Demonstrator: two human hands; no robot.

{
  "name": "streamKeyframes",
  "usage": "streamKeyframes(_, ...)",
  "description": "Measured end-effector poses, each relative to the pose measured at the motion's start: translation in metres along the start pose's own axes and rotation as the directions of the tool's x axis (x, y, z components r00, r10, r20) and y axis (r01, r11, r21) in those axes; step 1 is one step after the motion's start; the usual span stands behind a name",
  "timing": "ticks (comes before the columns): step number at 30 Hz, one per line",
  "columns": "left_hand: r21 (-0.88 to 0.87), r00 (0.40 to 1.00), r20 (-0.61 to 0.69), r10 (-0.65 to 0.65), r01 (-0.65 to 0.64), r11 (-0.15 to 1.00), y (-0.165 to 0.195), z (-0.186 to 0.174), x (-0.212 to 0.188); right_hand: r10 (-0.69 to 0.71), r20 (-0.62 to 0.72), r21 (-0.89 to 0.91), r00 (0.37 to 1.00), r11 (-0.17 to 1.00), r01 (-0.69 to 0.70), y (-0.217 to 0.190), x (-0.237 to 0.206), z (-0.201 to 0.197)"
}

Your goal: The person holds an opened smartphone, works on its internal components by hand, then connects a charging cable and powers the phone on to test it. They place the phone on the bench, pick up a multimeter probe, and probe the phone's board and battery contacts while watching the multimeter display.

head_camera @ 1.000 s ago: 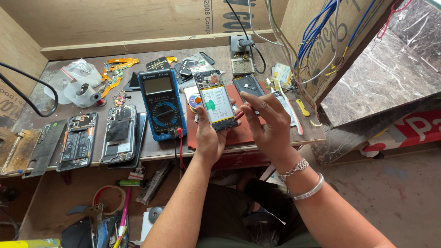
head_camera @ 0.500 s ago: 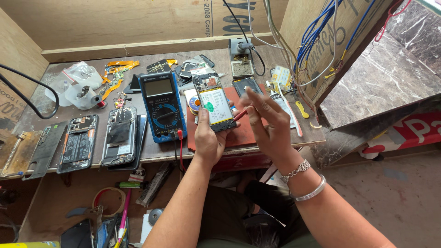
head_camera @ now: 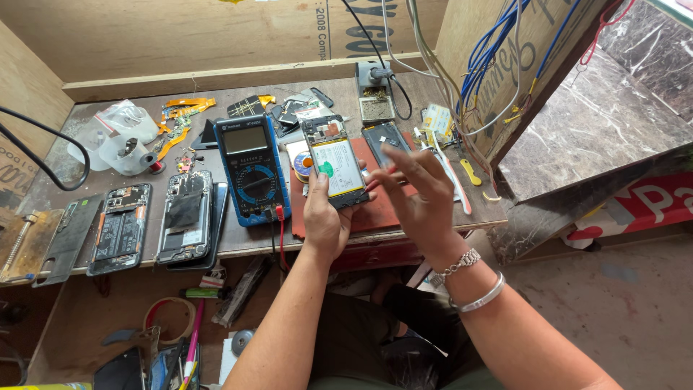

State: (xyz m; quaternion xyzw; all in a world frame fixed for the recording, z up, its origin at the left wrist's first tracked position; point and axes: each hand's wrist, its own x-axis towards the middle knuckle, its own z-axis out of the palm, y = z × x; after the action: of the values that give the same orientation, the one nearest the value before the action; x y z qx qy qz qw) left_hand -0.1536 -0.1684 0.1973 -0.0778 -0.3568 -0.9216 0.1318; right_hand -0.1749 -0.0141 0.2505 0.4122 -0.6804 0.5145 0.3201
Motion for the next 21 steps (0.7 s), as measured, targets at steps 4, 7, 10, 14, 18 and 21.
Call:
streamKeyframes(4, 0.009, 1.000, -0.003, 0.018, -0.018, 1.000, 0.0006, 0.0022, 0.0015, 0.051, 0.092, 0.023, 0.994, 0.998, -0.053, -0.0005, -0.0002, -0.0035)
streamKeyframes(7, 0.020, 1.000, -0.012, -0.005, 0.005, 1.000, 0.0007, 0.0018, 0.0026, 0.049, 0.017, -0.063, 0.999, 0.997, -0.047, -0.0005, -0.0006, -0.0024)
streamKeyframes(10, 0.006, 1.000, -0.005, 0.010, -0.010, 1.000, -0.0002, 0.0008, 0.0017, 0.057, 0.050, 0.157, 0.997, 0.985, -0.065, -0.0011, -0.0006, -0.0024)
streamKeyframes(14, 0.022, 1.000, 0.001, 0.017, -0.017, 1.000, -0.0018, -0.0004, 0.0015, 0.093, 0.037, 0.043, 0.995, 0.995, -0.095, -0.0044, -0.0003, 0.0015)
streamKeyframes(18, 0.011, 1.000, -0.005, 0.008, -0.008, 1.000, -0.0017, -0.0004, 0.0019, 0.067, 0.030, 0.067, 0.997, 0.995, -0.069, -0.0063, 0.0005, -0.0003)
streamKeyframes(21, 0.001, 1.000, 0.005, 0.013, -0.013, 1.000, -0.0012, -0.0006, 0.0026, 0.050, 0.045, 0.037, 0.998, 0.998, -0.052, -0.0068, -0.0021, -0.0009)
